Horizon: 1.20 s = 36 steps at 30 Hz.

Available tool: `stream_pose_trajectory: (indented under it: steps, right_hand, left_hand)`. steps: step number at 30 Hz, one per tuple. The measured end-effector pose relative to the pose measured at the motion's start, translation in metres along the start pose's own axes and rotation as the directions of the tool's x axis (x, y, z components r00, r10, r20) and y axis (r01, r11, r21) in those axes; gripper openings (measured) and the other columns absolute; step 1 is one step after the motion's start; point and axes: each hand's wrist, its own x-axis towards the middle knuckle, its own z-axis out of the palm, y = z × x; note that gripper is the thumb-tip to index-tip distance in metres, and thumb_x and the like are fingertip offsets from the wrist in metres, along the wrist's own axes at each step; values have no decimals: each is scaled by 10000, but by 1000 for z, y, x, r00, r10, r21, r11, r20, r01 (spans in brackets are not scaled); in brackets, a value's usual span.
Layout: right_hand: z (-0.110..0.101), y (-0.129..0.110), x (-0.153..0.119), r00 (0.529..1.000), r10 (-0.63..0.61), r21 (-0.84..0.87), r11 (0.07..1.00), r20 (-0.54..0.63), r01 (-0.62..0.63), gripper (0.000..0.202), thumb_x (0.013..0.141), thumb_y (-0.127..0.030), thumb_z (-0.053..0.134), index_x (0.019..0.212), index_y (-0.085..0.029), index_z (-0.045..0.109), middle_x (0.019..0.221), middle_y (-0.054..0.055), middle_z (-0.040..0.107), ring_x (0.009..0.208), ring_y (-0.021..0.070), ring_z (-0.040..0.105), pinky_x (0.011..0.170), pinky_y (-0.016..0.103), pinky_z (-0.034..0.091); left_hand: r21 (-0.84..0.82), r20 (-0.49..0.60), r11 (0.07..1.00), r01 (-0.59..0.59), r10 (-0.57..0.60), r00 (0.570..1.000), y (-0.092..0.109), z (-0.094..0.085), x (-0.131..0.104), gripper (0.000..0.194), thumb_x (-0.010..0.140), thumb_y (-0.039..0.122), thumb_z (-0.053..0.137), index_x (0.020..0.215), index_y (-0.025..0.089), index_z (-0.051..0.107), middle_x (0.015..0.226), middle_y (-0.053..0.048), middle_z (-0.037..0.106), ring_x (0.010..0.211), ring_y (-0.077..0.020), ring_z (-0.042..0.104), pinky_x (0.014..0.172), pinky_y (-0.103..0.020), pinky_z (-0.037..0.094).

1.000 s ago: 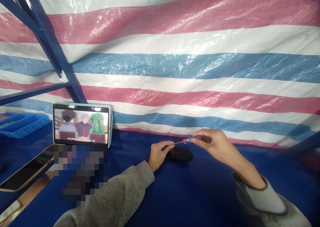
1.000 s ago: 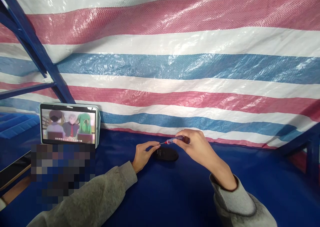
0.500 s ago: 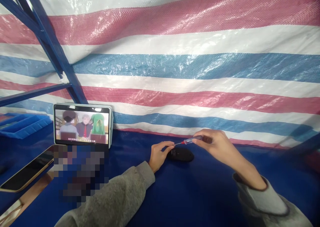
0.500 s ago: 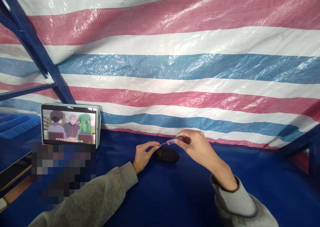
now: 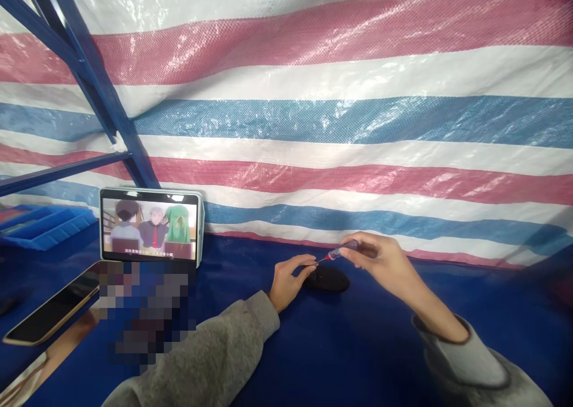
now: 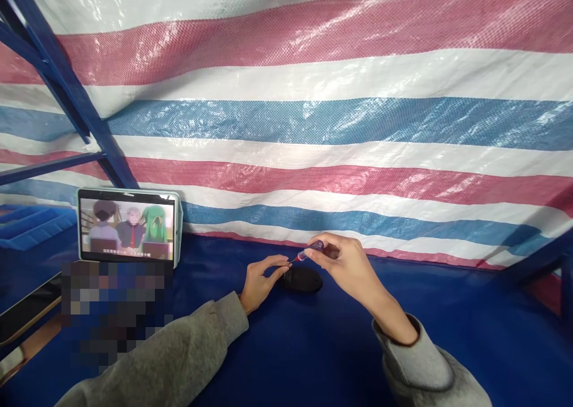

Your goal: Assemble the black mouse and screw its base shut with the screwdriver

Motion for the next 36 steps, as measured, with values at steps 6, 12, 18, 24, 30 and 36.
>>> stream_pose_trajectory:
  steps: [6, 12, 18, 24, 30, 36]
  right_hand:
    - [-10, 2, 0, 994, -31, -158, 987, -102, 15, 361, 866, -544, 528, 790, -205, 626, 660, 9, 626, 555, 140, 534, 548, 267, 433]
    - [-22, -3, -1, 994, -35, -372, 928, -103, -6, 320, 891, -487, 506, 748, -219, 609, 639, -10, 640, 530, 136, 531, 570, 271, 405]
    - [-21, -3, 1, 998, -33, -445, 895, -50, 7, 337, 889, -463, 491, 687, -217, 603, 619, 13, 655, 555, 158, 560, 564, 276, 389]
    - [-19, 2, 3, 1000, -19, -494, 870, -23, 5, 332, 892, -439, 482, 673, -223, 609, 618, 16, 649, 571, 167, 563, 565, 277, 370]
    - [-17, 10, 4, 1000, -24, -531, 847, -17, 11, 324, 895, -426, 474, 682, -221, 606, 616, 17, 639, 559, 166, 551, 557, 283, 348]
    - [-16, 11, 6, 1000, 8, -544, 839, -7, -11, 312, 889, -426, 479, 678, -221, 583, 608, 13, 627, 554, 165, 539, 564, 284, 340]
  left_hand:
    - [205, 226, 969, -137, 89, 970, -1, 0, 2, 280, 922, 376, 595, 1164, 250, 658, 1181, -39, 677, 1090, -210, 631, 983, -358, 478]
    - [277, 471, 912, -302, 145, 870, -8, 4, 2, 364, 891, 373, 639, 1238, 264, 623, 1309, -65, 589, 1177, -241, 572, 1017, -404, 423]
    - [284, 488, 908, -307, 139, 862, -9, 3, 2, 380, 904, 375, 625, 1270, 274, 602, 1314, -66, 584, 1202, -243, 556, 1029, -409, 421]
    - [271, 475, 910, -313, 157, 866, -10, 4, 1, 376, 894, 384, 638, 1255, 279, 617, 1300, -69, 594, 1192, -248, 561, 1025, -410, 424]
    - [266, 468, 911, -316, 164, 868, -11, 4, 1, 368, 899, 394, 627, 1250, 284, 621, 1288, -70, 603, 1184, -249, 566, 1008, -404, 437]
    - [270, 472, 910, -314, 159, 867, -10, 4, 2, 365, 897, 387, 634, 1242, 270, 627, 1288, -72, 603, 1183, -245, 567, 1015, -408, 430]
